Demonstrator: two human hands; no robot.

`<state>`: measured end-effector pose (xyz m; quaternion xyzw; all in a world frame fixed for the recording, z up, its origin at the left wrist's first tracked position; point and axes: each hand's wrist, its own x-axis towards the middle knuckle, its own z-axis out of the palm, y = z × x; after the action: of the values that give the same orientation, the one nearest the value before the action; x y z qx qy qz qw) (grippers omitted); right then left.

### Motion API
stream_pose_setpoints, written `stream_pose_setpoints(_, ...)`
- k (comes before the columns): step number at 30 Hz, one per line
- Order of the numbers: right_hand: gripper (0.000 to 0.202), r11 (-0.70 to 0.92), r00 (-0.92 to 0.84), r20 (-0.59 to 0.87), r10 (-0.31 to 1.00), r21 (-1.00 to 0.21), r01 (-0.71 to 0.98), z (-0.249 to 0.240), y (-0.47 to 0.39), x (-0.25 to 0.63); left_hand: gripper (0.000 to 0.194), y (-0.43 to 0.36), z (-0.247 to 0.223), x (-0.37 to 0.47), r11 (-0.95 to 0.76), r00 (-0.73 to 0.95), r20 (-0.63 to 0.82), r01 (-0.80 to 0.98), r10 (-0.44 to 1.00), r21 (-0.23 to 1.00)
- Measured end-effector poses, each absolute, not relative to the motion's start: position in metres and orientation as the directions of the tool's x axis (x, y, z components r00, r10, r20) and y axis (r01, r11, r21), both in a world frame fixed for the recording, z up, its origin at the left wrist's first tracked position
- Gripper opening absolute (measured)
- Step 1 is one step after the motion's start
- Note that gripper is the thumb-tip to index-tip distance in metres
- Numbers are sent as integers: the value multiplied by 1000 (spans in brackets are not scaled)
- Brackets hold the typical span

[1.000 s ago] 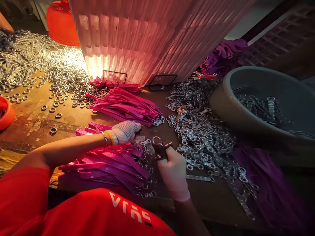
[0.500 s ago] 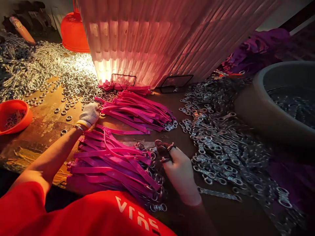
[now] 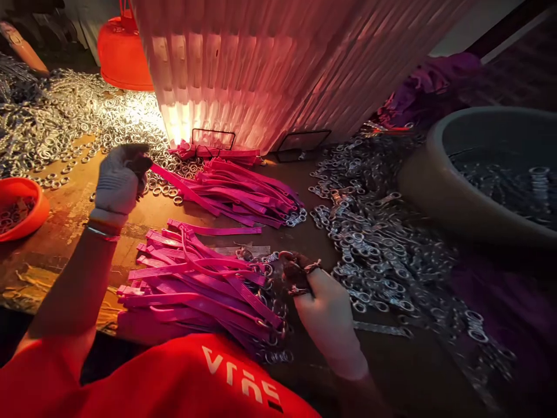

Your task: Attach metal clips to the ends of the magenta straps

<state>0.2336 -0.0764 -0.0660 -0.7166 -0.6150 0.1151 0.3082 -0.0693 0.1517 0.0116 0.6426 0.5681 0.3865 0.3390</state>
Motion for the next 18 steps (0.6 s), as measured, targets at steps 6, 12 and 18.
stream_pose_setpoints(6, 30, 71, 150, 267, 952, -669, 740, -35, -78, 204, 18, 82, 41, -4, -159, 460, 114, 60, 880, 985)
stream_pose_setpoints(12, 37, 86, 72, 268, 961, -534, 841, -33, -86, 203, 27, 28, -22, 41, 153, 735, -346, 318, 584, 936)
stream_pose_setpoints(18, 16, 59, -34, 149, 988, -163, 985, -30, -84, 196, 31, 23, -21, 41, 175, 717, -474, 453, 511, 874)
